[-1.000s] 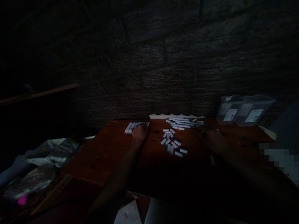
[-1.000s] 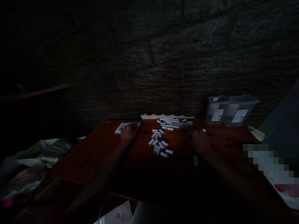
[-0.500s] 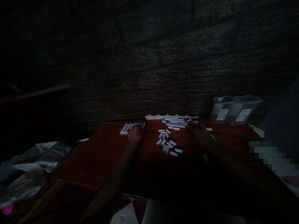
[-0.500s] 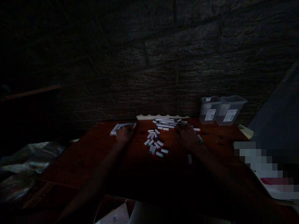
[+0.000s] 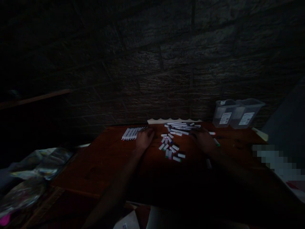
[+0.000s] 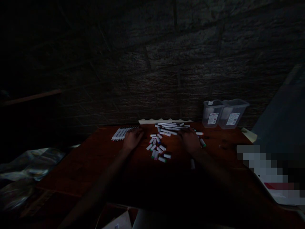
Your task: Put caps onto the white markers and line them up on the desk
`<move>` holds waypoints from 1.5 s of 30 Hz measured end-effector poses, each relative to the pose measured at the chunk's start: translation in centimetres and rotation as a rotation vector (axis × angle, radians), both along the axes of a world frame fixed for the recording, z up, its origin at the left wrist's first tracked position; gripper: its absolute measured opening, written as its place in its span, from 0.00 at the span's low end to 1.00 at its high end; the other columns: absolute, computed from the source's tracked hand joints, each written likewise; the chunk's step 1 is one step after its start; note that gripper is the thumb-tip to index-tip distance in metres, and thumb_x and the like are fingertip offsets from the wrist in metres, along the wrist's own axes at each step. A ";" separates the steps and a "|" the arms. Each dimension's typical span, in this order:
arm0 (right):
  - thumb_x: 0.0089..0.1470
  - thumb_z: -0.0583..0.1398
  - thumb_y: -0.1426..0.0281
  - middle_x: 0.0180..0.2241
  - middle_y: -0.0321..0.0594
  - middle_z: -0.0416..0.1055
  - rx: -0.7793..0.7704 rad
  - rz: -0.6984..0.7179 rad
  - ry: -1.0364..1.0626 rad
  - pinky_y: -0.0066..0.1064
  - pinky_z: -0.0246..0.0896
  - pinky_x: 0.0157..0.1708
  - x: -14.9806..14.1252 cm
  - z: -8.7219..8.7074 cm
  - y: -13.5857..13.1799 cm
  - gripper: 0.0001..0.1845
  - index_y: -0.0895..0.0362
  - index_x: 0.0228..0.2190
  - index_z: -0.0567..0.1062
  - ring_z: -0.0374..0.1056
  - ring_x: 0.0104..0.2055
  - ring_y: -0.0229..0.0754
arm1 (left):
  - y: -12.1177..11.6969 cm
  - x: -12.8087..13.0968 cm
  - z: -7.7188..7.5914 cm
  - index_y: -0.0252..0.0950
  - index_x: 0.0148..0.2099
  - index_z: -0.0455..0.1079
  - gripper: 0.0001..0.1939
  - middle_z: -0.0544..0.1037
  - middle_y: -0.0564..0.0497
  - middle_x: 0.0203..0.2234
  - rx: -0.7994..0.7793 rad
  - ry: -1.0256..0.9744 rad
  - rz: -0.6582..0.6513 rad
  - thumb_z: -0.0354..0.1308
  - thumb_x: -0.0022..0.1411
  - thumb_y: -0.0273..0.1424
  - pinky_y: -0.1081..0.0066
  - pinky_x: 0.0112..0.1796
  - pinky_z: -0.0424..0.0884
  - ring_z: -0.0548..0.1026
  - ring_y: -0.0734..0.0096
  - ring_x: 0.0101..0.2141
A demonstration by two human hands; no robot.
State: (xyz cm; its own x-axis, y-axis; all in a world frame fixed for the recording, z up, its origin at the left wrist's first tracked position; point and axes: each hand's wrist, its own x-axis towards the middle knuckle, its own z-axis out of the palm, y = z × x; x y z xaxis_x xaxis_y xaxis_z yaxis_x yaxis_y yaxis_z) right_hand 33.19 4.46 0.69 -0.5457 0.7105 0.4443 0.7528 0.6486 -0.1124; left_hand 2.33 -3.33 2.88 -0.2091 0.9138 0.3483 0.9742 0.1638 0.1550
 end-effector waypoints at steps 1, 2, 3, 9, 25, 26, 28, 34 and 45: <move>0.62 0.54 0.68 0.43 0.45 0.77 0.007 0.009 0.034 0.42 0.61 0.51 0.0 0.1 -0.1 0.14 0.55 0.40 0.80 0.68 0.48 0.49 | -0.1 0.5 0.0 0.41 0.53 0.73 0.16 0.80 0.49 0.43 0.026 -0.008 -0.043 0.51 0.67 0.38 0.70 0.51 0.65 0.75 0.66 0.47; 0.62 0.53 0.67 0.43 0.45 0.77 0.016 0.018 0.071 0.42 0.62 0.50 0.0 0.2 -0.2 0.15 0.54 0.41 0.79 0.68 0.48 0.49 | -0.1 1.0 0.0 0.40 0.53 0.73 0.17 0.80 0.48 0.43 0.067 -0.020 -0.095 0.52 0.67 0.38 0.68 0.51 0.65 0.74 0.65 0.47; 0.63 0.53 0.66 0.43 0.45 0.77 0.024 0.027 0.112 0.42 0.62 0.50 0.0 0.3 -0.4 0.15 0.54 0.41 0.79 0.68 0.47 0.50 | -0.2 1.5 0.1 0.39 0.53 0.72 0.17 0.79 0.47 0.44 0.117 -0.030 -0.147 0.52 0.67 0.39 0.67 0.52 0.65 0.74 0.63 0.48; 0.63 0.54 0.65 0.41 0.44 0.77 0.026 0.174 0.284 0.41 0.64 0.48 -0.6 1.1 -2.2 0.15 0.53 0.41 0.79 0.69 0.45 0.49 | -0.7 3.3 0.3 0.39 0.60 0.65 0.23 0.72 0.45 0.55 0.314 -0.001 -0.445 0.53 0.66 0.40 0.59 0.56 0.63 0.67 0.59 0.56; 0.62 0.55 0.61 0.42 0.42 0.78 -0.128 0.191 0.419 0.40 0.67 0.47 1.8 1.2 -1.4 0.15 0.51 0.40 0.80 0.72 0.45 0.47 | -0.6 2.7 -0.3 0.39 0.52 0.73 0.14 0.79 0.47 0.45 0.201 -0.109 -0.621 0.55 0.66 0.35 0.63 0.49 0.71 0.75 0.63 0.47; 0.61 0.55 0.60 0.42 0.42 0.78 -0.148 0.177 0.444 0.40 0.68 0.46 2.0 1.2 -1.3 0.15 0.52 0.40 0.80 0.73 0.45 0.46 | -0.7 2.8 -0.3 0.39 0.51 0.74 0.14 0.80 0.47 0.44 0.194 -0.128 -0.636 0.56 0.66 0.35 0.64 0.49 0.71 0.76 0.64 0.46; 0.60 0.57 0.59 0.43 0.41 0.78 -0.186 0.156 0.494 0.38 0.69 0.45 2.1 1.1 -1.3 0.15 0.52 0.40 0.80 0.74 0.43 0.46 | -0.7 3.4 -0.5 0.38 0.50 0.74 0.14 0.80 0.47 0.43 0.183 -0.167 -0.696 0.57 0.65 0.35 0.65 0.47 0.72 0.76 0.64 0.46; 0.59 0.58 0.60 0.41 0.41 0.79 -0.212 0.170 0.518 0.38 0.69 0.44 1.0 1.1 -2.2 0.13 0.52 0.38 0.80 0.74 0.43 0.46 | -0.7 4.9 -0.4 0.38 0.48 0.74 0.12 0.79 0.47 0.45 0.318 -0.184 -0.782 0.58 0.64 0.35 0.65 0.48 0.71 0.75 0.66 0.46; 0.63 0.55 0.63 0.43 0.42 0.77 -0.045 0.308 0.409 0.39 0.67 0.48 -1.0 1.3 -3.7 0.13 0.52 0.40 0.78 0.71 0.47 0.46 | -0.8 5.1 0.1 0.41 0.53 0.73 0.15 0.80 0.48 0.45 0.266 0.058 -0.760 0.54 0.67 0.36 0.63 0.46 0.66 0.74 0.65 0.47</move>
